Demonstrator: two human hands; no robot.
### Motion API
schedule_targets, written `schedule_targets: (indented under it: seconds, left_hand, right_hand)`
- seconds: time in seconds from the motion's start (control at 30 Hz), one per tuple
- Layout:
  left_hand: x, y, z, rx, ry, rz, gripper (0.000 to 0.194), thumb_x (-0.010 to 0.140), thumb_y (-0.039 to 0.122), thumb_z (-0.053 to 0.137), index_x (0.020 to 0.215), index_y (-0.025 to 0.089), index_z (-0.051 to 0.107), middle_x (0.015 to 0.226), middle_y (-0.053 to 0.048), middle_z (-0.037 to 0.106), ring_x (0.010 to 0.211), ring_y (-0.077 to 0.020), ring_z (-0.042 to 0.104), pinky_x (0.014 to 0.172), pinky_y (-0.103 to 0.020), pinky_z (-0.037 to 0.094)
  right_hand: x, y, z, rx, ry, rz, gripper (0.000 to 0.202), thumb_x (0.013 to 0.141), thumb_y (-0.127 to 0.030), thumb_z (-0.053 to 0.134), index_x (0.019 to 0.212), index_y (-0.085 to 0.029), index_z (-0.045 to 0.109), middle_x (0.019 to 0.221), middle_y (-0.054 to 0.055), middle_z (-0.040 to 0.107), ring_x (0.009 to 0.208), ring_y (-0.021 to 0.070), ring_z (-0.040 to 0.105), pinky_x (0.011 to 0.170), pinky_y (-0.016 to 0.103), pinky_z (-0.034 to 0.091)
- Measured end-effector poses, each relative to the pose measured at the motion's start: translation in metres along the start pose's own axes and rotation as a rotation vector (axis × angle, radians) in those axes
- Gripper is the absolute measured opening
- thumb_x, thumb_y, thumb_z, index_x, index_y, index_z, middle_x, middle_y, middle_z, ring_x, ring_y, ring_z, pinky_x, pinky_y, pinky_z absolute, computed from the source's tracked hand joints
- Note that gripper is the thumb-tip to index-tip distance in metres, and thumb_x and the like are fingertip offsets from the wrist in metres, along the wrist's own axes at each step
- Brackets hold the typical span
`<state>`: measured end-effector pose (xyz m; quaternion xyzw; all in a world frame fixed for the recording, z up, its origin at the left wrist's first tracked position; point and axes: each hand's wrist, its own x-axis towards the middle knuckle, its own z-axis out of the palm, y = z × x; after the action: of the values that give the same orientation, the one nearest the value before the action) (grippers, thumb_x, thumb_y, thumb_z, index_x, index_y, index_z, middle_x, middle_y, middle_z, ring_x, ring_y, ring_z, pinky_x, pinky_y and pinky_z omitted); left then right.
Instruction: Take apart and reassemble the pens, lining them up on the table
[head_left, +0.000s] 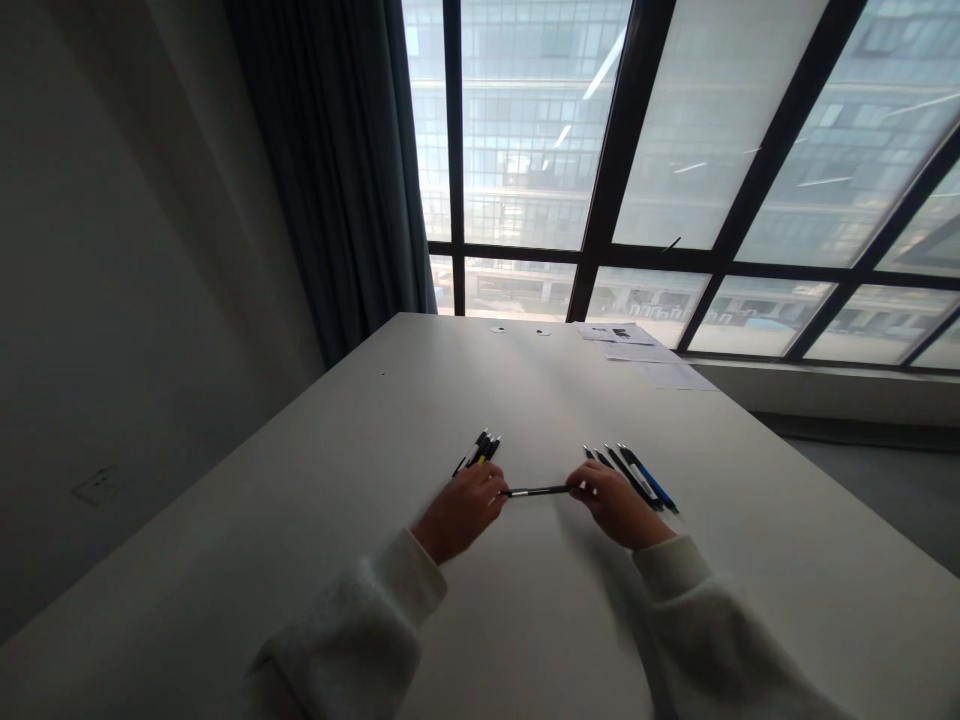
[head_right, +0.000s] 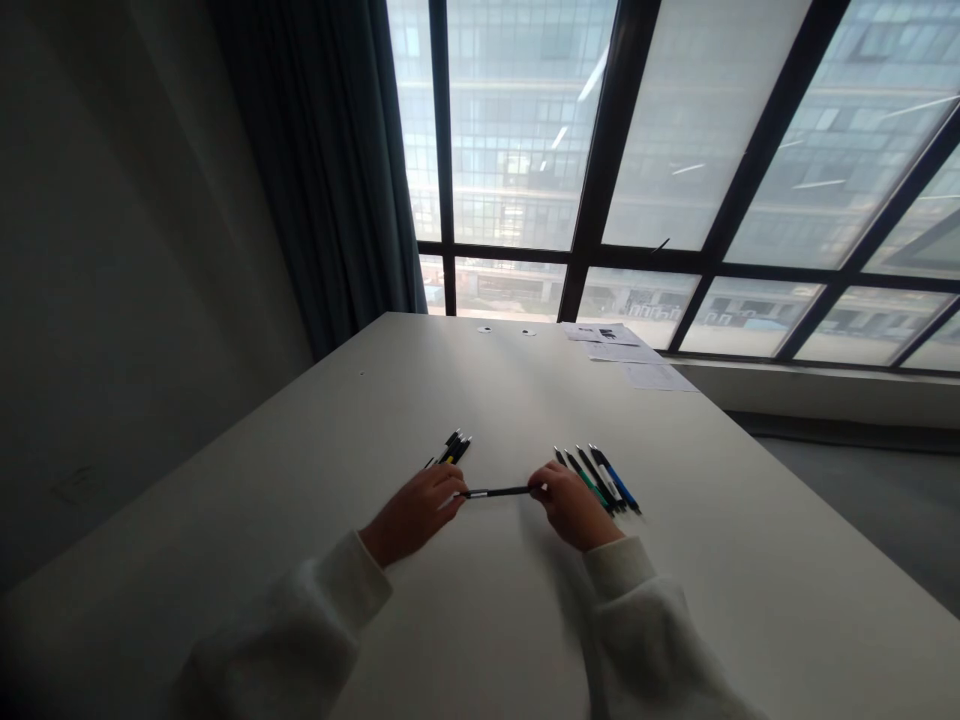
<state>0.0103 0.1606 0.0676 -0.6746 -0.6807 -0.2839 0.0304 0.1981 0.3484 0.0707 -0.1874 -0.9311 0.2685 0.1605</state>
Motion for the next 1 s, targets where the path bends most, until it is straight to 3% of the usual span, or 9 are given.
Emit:
schedule_targets:
  seconds: [0.13, 0.27, 0.53, 0.73, 1.0]
  left_hand:
    - [0.010, 0.010, -0.027, -0.366, 0.268, -0.136, 0.019, 0.093, 0.030, 0.049, 0.096, 0.018, 0.064, 0.096, -0.006, 0.062, 0.079, -0.0141, 0.058, 0.074, -0.028, 0.049]
    - [0.020, 0.031, -0.056, -0.721, 0.441, -0.309, 0.022, 0.088, 0.036, 0.060, 0.097, 0.017, 0.064, 0.079, -0.002, 0.066, 0.069, -0.0128, 0.062, 0.064, -0.024, 0.051]
    - [0.032, 0.073, -0.118, -0.793, 0.645, -0.192, 0.020, 0.081, 0.030, 0.069, 0.095, 0.016, 0.068, 0.074, -0.002, 0.067, 0.066, -0.0134, 0.063, 0.062, -0.024, 0.054]
    - [0.025, 0.095, -0.126, -0.660, 0.757, -0.176, 0.007, 0.081, 0.023, 0.067, 0.085, 0.019, 0.070, 0.068, 0.001, 0.065, 0.058, -0.0105, 0.059, 0.055, -0.020, 0.050]
    - [0.020, 0.099, -0.124, -0.503, 0.790, -0.137, 0.006, 0.083, 0.020, 0.064, 0.085, 0.019, 0.069, 0.072, 0.001, 0.065, 0.057, -0.0094, 0.060, 0.055, -0.019, 0.049]
  right_hand:
    - [-0.004, -0.026, -0.030, 0.365, 0.145, 0.061, 0.020, 0.087, -0.034, 0.059, 0.094, -0.017, 0.066, 0.073, 0.002, 0.061, 0.063, 0.0156, 0.058, 0.060, 0.031, 0.050]
    - [-0.009, -0.060, -0.051, 0.770, 0.299, 0.058, 0.023, 0.081, -0.037, 0.069, 0.093, -0.017, 0.068, 0.066, 0.000, 0.060, 0.061, 0.0138, 0.056, 0.059, 0.029, 0.049]
    - [-0.023, -0.117, -0.083, 0.988, 0.542, -0.019, 0.015, 0.082, -0.032, 0.070, 0.090, -0.020, 0.070, 0.066, 0.002, 0.062, 0.060, 0.0142, 0.057, 0.055, 0.027, 0.048]
    - [-0.033, -0.127, -0.085, 0.985, 0.521, -0.021, 0.015, 0.085, -0.032, 0.068, 0.079, -0.018, 0.067, 0.063, 0.001, 0.062, 0.055, 0.0111, 0.054, 0.050, 0.022, 0.043]
    - [-0.036, -0.130, -0.081, 0.929, 0.540, 0.031, 0.016, 0.084, -0.035, 0.068, 0.082, -0.019, 0.067, 0.063, 0.001, 0.061, 0.056, 0.0118, 0.053, 0.051, 0.023, 0.042]
